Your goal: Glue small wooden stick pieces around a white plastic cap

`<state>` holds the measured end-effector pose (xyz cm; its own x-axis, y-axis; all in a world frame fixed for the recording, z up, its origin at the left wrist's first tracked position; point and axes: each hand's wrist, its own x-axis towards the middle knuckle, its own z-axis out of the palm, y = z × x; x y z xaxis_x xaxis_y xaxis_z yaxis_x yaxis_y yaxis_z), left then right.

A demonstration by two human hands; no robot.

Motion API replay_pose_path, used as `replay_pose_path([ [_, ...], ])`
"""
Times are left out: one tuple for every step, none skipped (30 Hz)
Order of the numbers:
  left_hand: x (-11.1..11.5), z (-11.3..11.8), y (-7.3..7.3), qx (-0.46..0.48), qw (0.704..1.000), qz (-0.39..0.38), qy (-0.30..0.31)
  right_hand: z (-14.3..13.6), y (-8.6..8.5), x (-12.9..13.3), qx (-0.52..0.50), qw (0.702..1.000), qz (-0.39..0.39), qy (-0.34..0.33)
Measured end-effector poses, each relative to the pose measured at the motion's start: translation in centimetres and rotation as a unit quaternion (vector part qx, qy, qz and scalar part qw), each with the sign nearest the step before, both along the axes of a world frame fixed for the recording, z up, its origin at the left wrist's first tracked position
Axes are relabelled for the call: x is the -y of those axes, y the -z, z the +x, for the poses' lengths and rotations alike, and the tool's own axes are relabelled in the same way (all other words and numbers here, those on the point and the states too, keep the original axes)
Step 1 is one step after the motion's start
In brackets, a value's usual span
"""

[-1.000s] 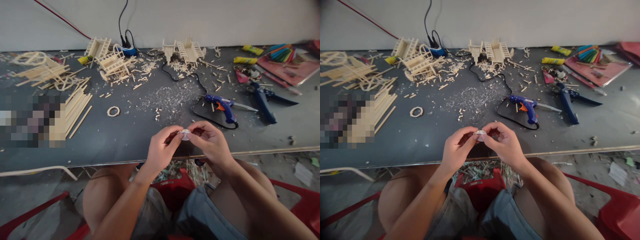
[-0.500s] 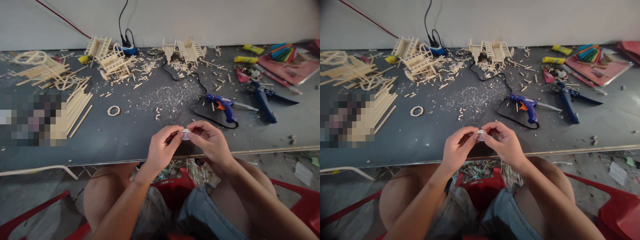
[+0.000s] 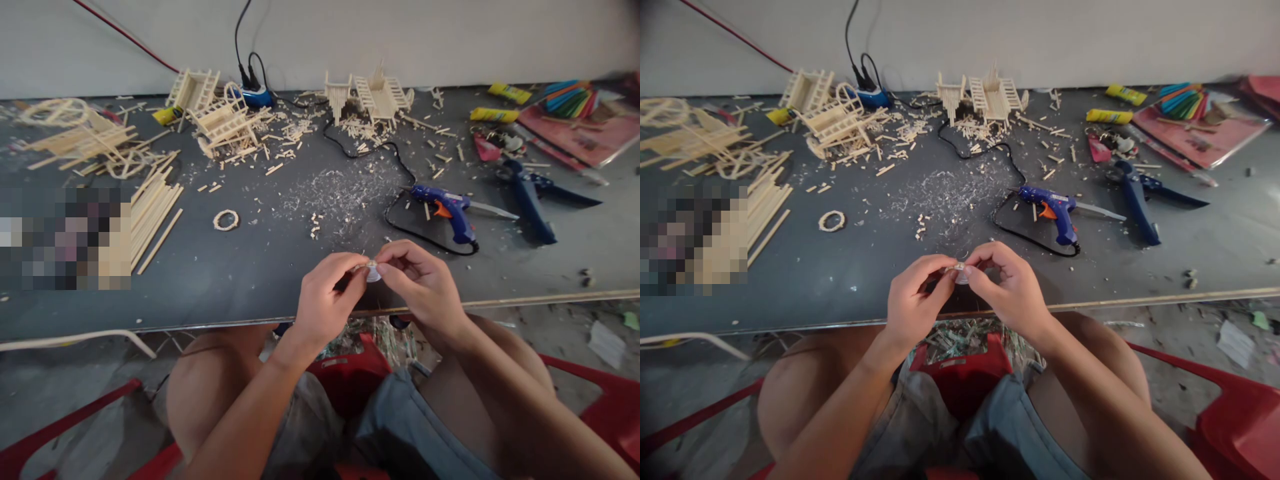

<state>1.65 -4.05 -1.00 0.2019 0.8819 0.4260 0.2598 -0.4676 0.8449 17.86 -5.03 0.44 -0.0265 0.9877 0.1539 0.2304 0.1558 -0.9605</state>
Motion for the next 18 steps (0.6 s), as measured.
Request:
replay_pose_path([
  [0.0, 0.01, -0.02, -0.005, 1.0, 0.006, 0.001, -0.02, -0.04, 0.01, 0.001, 1.0, -0.002, -0.001],
  [0.0, 0.02, -0.04, -0.01, 1.0, 0.012, 0.001, -0.06, -0.07, 0.03, 0.002, 1.0, -0.004, -0.001],
  [0.0, 0.03, -0.06, -0.014, 1.0, 0.016, 0.002, -0.09, -0.1, 0.05, 0.002, 1.0, -0.005, 0.0],
  [0.0, 0.05, -0.07, -0.017, 1.0, 0.019, 0.002, -0.13, -0.13, 0.07, 0.002, 1.0, -0.007, 0.0],
  [0.0, 0.06, -0.07, -0.018, 1.0, 0.021, 0.001, -0.18, -0.17, 0.09, 0.003, 1.0, -0.009, -0.001],
  [0.0, 0.06, -0.07, -0.019, 1.0, 0.02, 0.001, -0.21, -0.21, 0.1, 0.004, 1.0, -0.01, 0.0],
  [0.01, 0.07, -0.07, -0.02, 1.0, 0.019, 0.001, -0.25, -0.26, 0.12, 0.005, 1.0, -0.011, 0.001],
  [0.01, 0.07, -0.06, -0.021, 1.0, 0.016, 0.001, -0.28, -0.3, 0.13, 0.007, 1.0, -0.011, 0.001],
  [0.02, 0.06, -0.05, -0.022, 1.0, 0.014, 0.001, -0.3, -0.34, 0.13, 0.009, 1.0, -0.011, 0.002],
  [0.02, 0.06, -0.04, -0.023, 1.0, 0.013, 0.0, -0.31, -0.38, 0.14, 0.012, 1.0, -0.011, 0.005],
  [0.03, 0.05, -0.04, -0.024, 1.0, 0.012, -0.001, -0.31, -0.41, 0.15, 0.014, 1.0, -0.01, 0.007],
  [0.04, 0.05, -0.04, -0.025, 1.0, 0.011, -0.002, -0.31, -0.43, 0.16, 0.017, 1.0, -0.01, 0.009],
  [0.05, 0.04, -0.05, -0.025, 1.0, 0.009, -0.003, -0.31, -0.45, 0.17, 0.018, 1.0, -0.009, 0.01],
  [0.06, 0.04, -0.06, -0.025, 1.0, 0.008, -0.004, -0.31, -0.46, 0.18, 0.019, 1.0, -0.009, 0.011],
  [0.07, 0.04, -0.07, -0.025, 1.0, 0.007, -0.005, -0.31, -0.47, 0.18, 0.019, 1.0, -0.009, 0.01],
  [0.07, 0.04, -0.08, -0.025, 1.0, 0.006, -0.005, -0.31, -0.47, 0.18, 0.02, 1.0, -0.007, 0.01],
  [0.07, 0.04, -0.09, -0.025, 1.0, 0.006, -0.004, -0.32, -0.47, 0.18, 0.021, 1.0, -0.006, 0.01],
  [0.08, 0.04, -0.1, -0.024, 1.0, 0.007, -0.003, -0.33, -0.47, 0.16, 0.022, 1.0, -0.005, 0.009],
])
